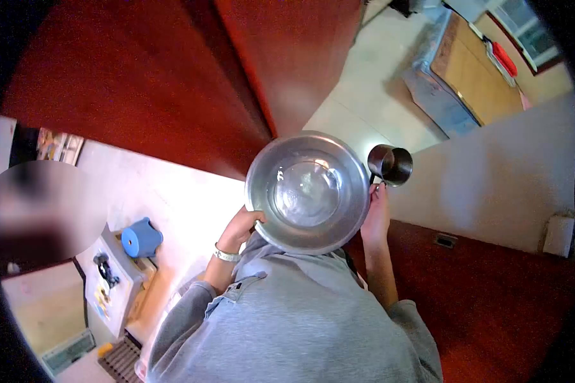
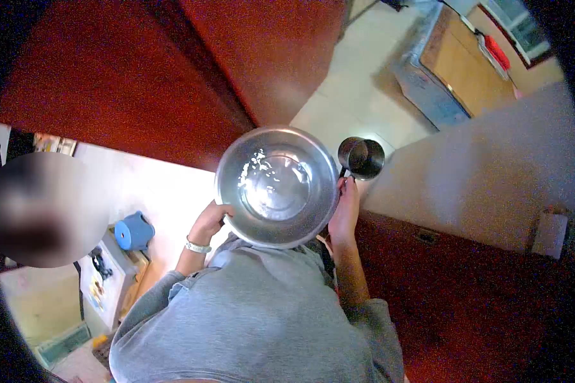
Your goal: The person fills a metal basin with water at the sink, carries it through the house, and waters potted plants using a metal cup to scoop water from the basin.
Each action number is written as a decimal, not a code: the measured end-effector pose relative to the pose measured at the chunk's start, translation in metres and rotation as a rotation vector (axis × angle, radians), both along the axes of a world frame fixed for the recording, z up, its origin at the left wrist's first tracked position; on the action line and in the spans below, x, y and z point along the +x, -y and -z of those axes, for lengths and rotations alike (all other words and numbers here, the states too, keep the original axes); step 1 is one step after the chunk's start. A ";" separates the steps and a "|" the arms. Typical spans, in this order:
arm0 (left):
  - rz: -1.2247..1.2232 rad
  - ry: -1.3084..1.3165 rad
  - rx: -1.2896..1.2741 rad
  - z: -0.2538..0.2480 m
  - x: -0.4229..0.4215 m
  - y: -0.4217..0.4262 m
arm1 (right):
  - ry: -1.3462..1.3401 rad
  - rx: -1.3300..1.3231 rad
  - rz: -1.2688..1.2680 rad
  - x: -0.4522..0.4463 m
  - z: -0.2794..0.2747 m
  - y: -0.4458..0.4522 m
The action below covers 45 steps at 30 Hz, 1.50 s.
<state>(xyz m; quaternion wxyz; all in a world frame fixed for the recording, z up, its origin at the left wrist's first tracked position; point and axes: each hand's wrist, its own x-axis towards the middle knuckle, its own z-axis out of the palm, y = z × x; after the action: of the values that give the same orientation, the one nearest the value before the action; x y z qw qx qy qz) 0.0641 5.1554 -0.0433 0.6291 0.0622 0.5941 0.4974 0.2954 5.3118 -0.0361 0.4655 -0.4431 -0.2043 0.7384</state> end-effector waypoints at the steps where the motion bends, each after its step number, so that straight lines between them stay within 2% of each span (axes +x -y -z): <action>1: -0.013 0.002 -0.003 -0.007 0.003 0.003 | -0.007 -0.003 -0.021 0.001 -0.007 0.000; 5: -0.087 -0.022 -0.006 -0.024 0.016 0.019 | -0.057 -0.089 -0.113 0.004 -0.020 0.002; 8: -0.164 -0.051 -0.019 -0.044 0.026 0.028 | -0.084 -0.130 -0.180 -0.003 -0.054 0.003; 14: -0.227 -0.122 -0.097 -0.081 0.042 0.058 | 0.082 -0.172 -0.366 0.002 -0.079 0.000; 18: -0.295 -0.170 -0.233 -0.135 0.054 0.050 | 0.076 -0.091 -0.504 0.001 -0.089 -0.010; 22: -0.473 -0.149 -0.226 -0.171 0.059 0.082 | 0.004 0.007 -0.615 -0.025 -0.123 0.001; 26: -0.628 -0.087 -0.175 -0.181 0.086 0.099 | -0.089 0.066 -0.720 -0.034 -0.138 -0.009; 28: -0.709 -0.081 -0.157 -0.186 0.093 0.113 | -0.136 0.039 -0.780 -0.047 -0.166 0.001; 30: -0.827 -0.101 -0.107 -0.185 0.097 0.119 | -0.131 0.090 -0.829 -0.063 -0.161 0.005; 36: -0.915 -0.093 -0.117 -0.209 0.091 0.144 | -0.147 0.051 -0.985 -0.111 -0.176 0.020; 39: -1.036 -0.074 -0.071 -0.180 0.080 0.156 | -0.130 0.091 -1.069 -0.144 -0.183 0.022; 42: -1.106 -0.007 -0.078 -0.149 0.043 0.175 | -0.096 0.043 -1.149 -0.211 -0.162 0.039; 45: -1.193 -0.065 -0.021 -0.156 0.030 0.167 | -0.090 0.054 -1.189 -0.246 -0.172 0.040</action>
<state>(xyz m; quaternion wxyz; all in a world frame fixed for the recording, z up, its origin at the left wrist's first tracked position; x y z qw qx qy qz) 0.0939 4.9880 0.1125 0.2233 -0.2732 0.5501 0.7569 0.0499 5.2717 0.1364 -0.0084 -0.2091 -0.4163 0.8848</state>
